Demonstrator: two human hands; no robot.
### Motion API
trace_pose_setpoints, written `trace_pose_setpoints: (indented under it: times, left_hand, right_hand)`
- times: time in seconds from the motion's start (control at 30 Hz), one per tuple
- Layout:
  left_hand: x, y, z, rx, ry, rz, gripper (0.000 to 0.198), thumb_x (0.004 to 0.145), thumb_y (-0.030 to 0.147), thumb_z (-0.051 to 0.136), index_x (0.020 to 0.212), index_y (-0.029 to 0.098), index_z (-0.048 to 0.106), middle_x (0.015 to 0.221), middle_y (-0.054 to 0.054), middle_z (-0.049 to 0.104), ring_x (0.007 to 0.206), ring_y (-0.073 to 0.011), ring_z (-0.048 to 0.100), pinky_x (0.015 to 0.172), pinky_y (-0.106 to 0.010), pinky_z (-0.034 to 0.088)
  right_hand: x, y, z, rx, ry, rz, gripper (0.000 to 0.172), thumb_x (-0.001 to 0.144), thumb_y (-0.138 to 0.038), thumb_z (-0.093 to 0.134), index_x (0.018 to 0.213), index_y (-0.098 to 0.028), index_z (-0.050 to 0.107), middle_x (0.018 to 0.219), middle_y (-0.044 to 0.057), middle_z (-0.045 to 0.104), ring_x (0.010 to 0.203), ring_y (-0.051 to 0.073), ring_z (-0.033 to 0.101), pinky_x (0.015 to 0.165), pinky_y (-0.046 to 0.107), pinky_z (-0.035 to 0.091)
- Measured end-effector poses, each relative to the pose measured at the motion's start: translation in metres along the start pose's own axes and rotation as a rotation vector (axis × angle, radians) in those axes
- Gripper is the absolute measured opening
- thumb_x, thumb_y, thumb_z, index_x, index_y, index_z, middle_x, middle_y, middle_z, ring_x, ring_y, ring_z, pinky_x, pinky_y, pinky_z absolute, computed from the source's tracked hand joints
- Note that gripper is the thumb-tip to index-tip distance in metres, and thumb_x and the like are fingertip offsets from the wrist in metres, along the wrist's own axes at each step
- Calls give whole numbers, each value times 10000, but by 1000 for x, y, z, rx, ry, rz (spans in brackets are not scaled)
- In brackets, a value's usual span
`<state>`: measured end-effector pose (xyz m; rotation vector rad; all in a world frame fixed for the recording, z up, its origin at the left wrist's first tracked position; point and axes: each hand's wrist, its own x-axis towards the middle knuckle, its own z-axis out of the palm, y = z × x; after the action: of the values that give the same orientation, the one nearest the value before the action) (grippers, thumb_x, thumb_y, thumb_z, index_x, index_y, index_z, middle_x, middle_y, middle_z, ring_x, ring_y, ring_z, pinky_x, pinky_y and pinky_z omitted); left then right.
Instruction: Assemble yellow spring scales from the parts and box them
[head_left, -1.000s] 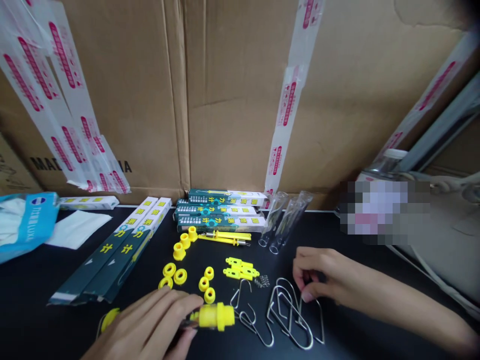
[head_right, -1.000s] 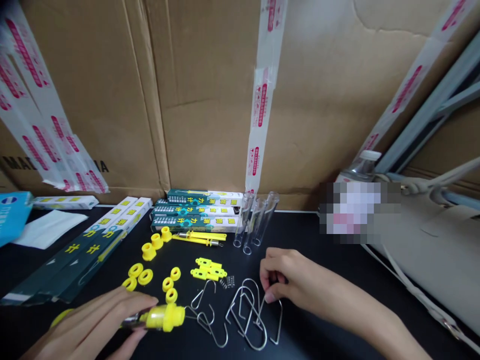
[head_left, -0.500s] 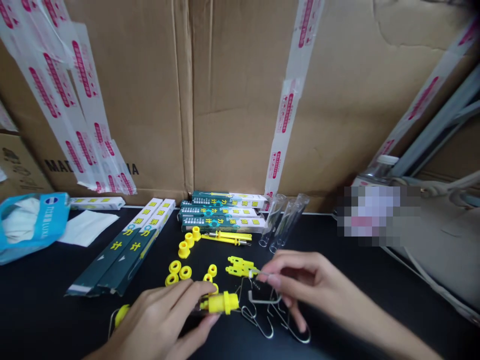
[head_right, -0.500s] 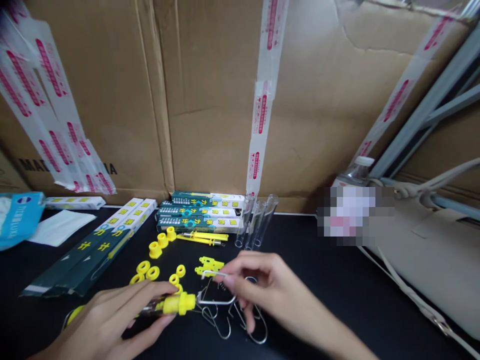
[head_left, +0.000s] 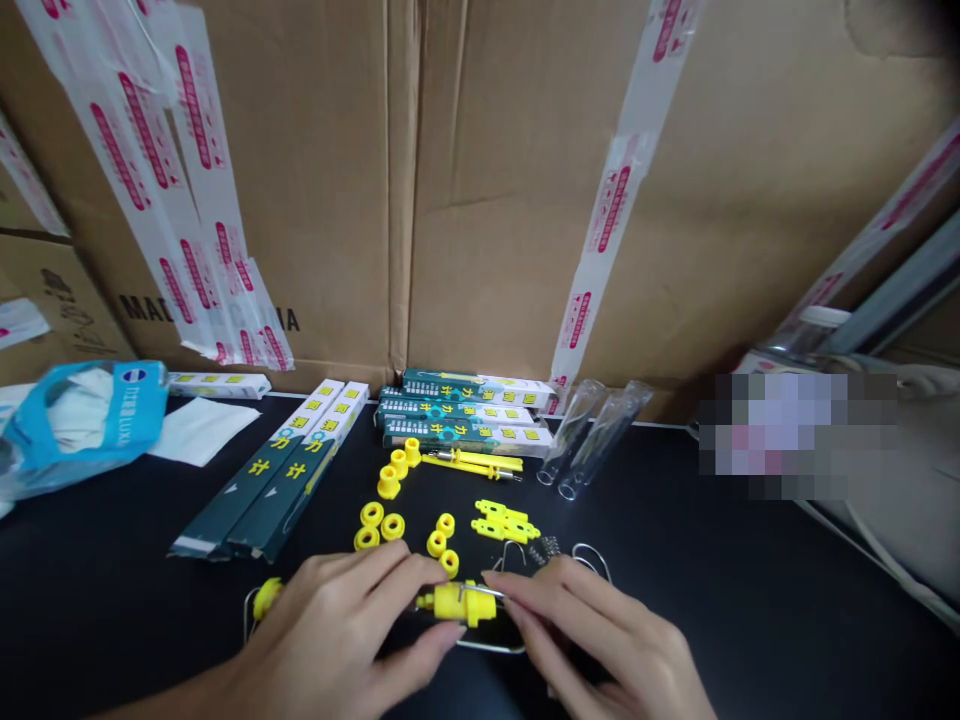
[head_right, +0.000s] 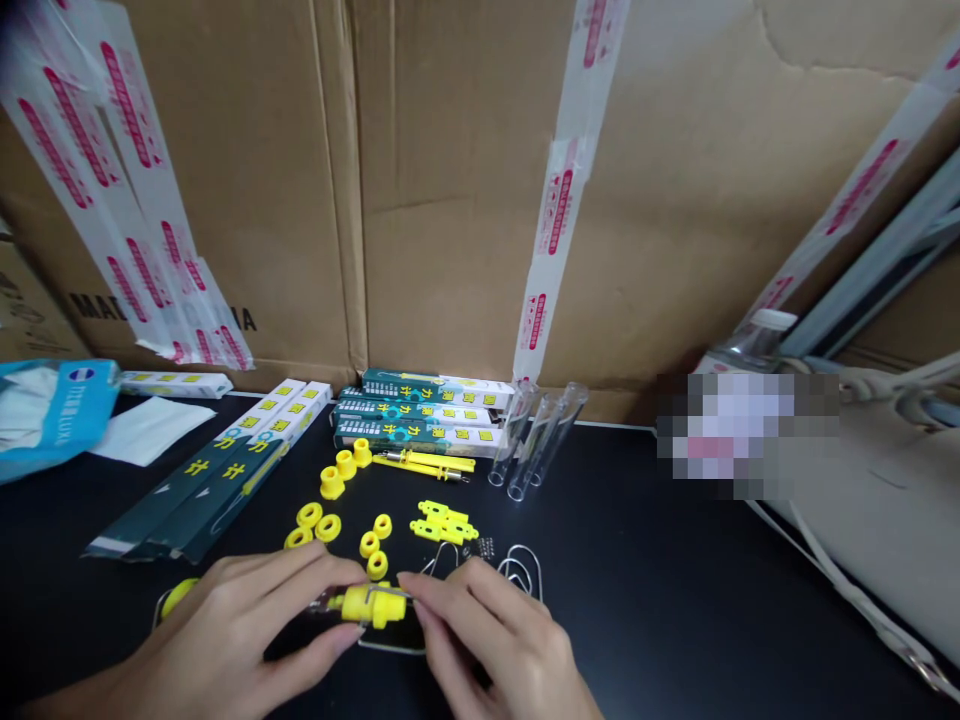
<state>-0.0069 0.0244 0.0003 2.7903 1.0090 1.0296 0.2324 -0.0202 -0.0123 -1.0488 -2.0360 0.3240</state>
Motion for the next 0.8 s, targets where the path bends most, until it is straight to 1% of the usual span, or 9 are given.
trace_pose_setpoints:
  times: [0.07, 0.13, 0.33, 0.4, 0.5, 0.57, 0.67, 0.7, 0.8]
  left_hand:
    - [0, -1, 0, -11, -16, 0, 349, 1081, 443, 386, 960, 269, 663, 797, 53, 759, 640, -188, 764, 545, -315, 575]
    - [0, -1, 0, -25, -22, 2, 356, 1084, 454, 383, 951, 270, 658, 793, 61, 756, 646, -178, 762, 555, -304, 564]
    - [1, 1, -3, -30, -3, -18, 411, 1063, 549, 369, 919, 277, 641, 780, 77, 756, 631, -165, 756, 545, -302, 539]
    - [0, 2, -3, -38, -18, -34, 395, 1060, 551, 379, 927, 285, 639, 790, 81, 755, 639, -169, 757, 546, -308, 539]
    - [0, 2, -3, -49, -27, -39, 352, 1066, 510, 401, 942, 286, 641, 799, 74, 753, 656, -177, 761, 544, -309, 540]
    - [0, 3, -2, -55, -22, -33, 324, 1070, 476, 413, 938, 281, 636, 787, 69, 746, 641, -176, 755, 534, -305, 535]
    - [0, 2, -2, -50, -24, -25, 307, 1068, 462, 427, 939, 274, 632, 792, 63, 744, 637, -174, 752, 536, -300, 530]
    - [0, 2, -2, -48, -28, -26, 298, 1066, 460, 436, 943, 273, 633, 800, 62, 745, 644, -175, 752, 545, -300, 531]
    - [-1, 1, -2, -55, -54, -21, 268, 1058, 427, 465, 938, 266, 643, 796, 60, 736, 633, -172, 740, 555, -303, 527]
  right_hand:
    - [1, -1, 1, -13, 6, -25, 324, 964, -68, 571, 1230, -205, 693, 868, 44, 711, 727, 137, 713, 664, 206, 583]
    - [2, 0, 1, -5, 6, -25, 328, 961, -64, 569, 1224, -216, 692, 879, 42, 719, 744, 138, 716, 687, 212, 586]
    - [1, 1, -1, -22, -2, -10, 345, 968, -79, 556, 1251, -232, 682, 861, 32, 704, 720, 138, 709, 644, 216, 580]
    - [0, 1, -2, -29, -4, -28, 347, 962, -68, 561, 1247, -226, 683, 863, 34, 701, 724, 137, 707, 655, 219, 580]
    - [0, 2, -3, -39, -34, -45, 324, 961, -80, 577, 1231, -225, 684, 877, 36, 709, 739, 141, 715, 674, 223, 585]
    - [2, 3, -4, -46, -47, -47, 283, 979, -117, 578, 1216, -230, 683, 878, 34, 719, 744, 144, 723, 676, 223, 586]
    - [5, 2, -6, -33, -35, -61, 188, 1024, -231, 571, 1173, -222, 685, 855, 26, 741, 723, 140, 730, 668, 209, 580]
    - [6, 1, -6, -25, -30, -66, 180, 1032, -274, 568, 1157, -216, 683, 847, 23, 747, 716, 137, 730, 670, 202, 577]
    - [8, -4, -3, -25, -16, -74, 232, 1035, -369, 556, 1162, -202, 656, 800, 4, 738, 666, 120, 713, 662, 186, 564]
